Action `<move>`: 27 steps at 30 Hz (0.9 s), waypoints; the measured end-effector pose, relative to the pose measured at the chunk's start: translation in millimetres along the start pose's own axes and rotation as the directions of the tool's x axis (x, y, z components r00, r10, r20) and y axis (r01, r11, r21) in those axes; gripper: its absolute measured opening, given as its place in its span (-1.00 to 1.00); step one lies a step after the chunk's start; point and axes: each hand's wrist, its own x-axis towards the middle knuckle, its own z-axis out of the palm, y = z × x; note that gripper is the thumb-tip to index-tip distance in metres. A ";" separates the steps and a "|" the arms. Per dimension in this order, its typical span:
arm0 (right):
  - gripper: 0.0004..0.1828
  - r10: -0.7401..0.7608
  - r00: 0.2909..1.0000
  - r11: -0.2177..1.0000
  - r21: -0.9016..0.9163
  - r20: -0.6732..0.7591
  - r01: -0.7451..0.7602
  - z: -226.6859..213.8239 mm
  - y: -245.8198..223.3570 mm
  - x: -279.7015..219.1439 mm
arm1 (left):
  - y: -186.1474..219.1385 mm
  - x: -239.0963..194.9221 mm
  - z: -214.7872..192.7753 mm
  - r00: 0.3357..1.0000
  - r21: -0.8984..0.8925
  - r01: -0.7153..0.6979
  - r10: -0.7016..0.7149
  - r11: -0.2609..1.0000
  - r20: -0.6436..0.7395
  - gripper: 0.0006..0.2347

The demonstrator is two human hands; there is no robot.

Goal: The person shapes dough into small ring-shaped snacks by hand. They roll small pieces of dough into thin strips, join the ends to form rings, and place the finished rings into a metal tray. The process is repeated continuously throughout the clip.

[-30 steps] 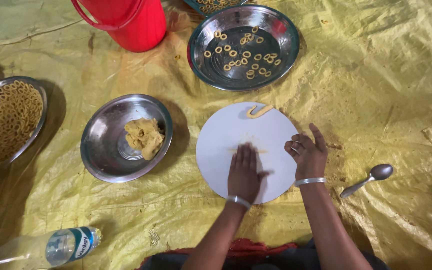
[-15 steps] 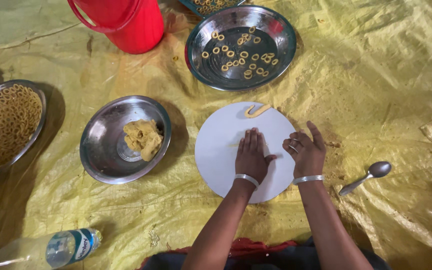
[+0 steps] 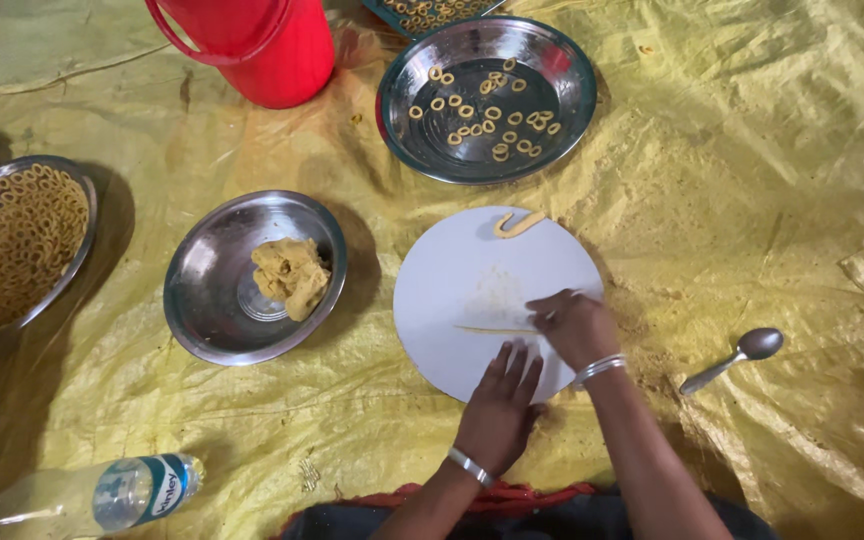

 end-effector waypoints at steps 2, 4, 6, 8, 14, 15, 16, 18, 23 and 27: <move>-0.73 -0.049 0.998 0.994 -0.095 0.046 0.054 7.2 -10.1 -7.6 | 1.5 -12.9 -0.4 0.997 -0.067 0.053 -0.057 0.996 -0.059 -0.60; -0.74 -0.095 0.993 0.987 -0.123 0.072 0.103 9.4 -21.4 -8.9 | -2.6 -19.0 5.2 0.973 -0.239 0.165 -0.198 0.957 -0.122 -0.75; -0.83 -0.026 0.993 0.986 -0.161 0.118 0.045 6.7 -30.1 -7.1 | -12.1 -14.4 19.2 0.916 -0.434 0.342 -0.399 0.834 -0.046 -0.79; -0.87 0.033 0.988 0.983 -0.184 0.152 -0.005 1.9 -35.5 -9.1 | -25.0 -1.2 38.4 0.795 -0.772 0.445 -0.597 0.453 0.109 -0.77; -0.84 -0.053 0.989 0.997 -0.041 0.135 0.059 -17.3 -41.4 -6.0 | -68.0 54.0 51.2 0.427 -0.909 0.164 -0.803 -0.384 0.416 -0.77; -0.83 -0.046 0.988 0.998 -0.043 0.147 0.053 -18.8 -40.5 -5.6 | -70.9 62.2 47.3 0.400 -0.922 0.134 -0.832 -0.363 0.385 -0.75; -0.81 -0.040 0.987 0.998 -0.045 0.158 0.047 -19.8 -38.8 -5.4 | -71.9 69.5 43.1 0.372 -0.935 0.106 -0.858 -0.339 0.353 -0.73; -0.72 -0.001 0.989 0.997 0.070 0.145 -0.010 -17.4 -35.3 -6.0 | -72.1 81.0 33.0 0.392 -0.966 0.057 -0.884 -0.252 0.254 -0.71; -0.66 0.117 0.984 0.934 0.321 0.135 -0.155 -7.6 -21.6 -2.4 | -66.4 94.8 14.8 0.399 -0.979 -0.039 -0.902 -0.198 0.166 -0.69; -0.63 0.296 0.881 0.566 0.676 0.368 -0.472 6.0 -15.6 3.7 | -64.6 93.6 14.3 0.472 -0.977 -0.041 -0.866 -0.208 0.164 -0.68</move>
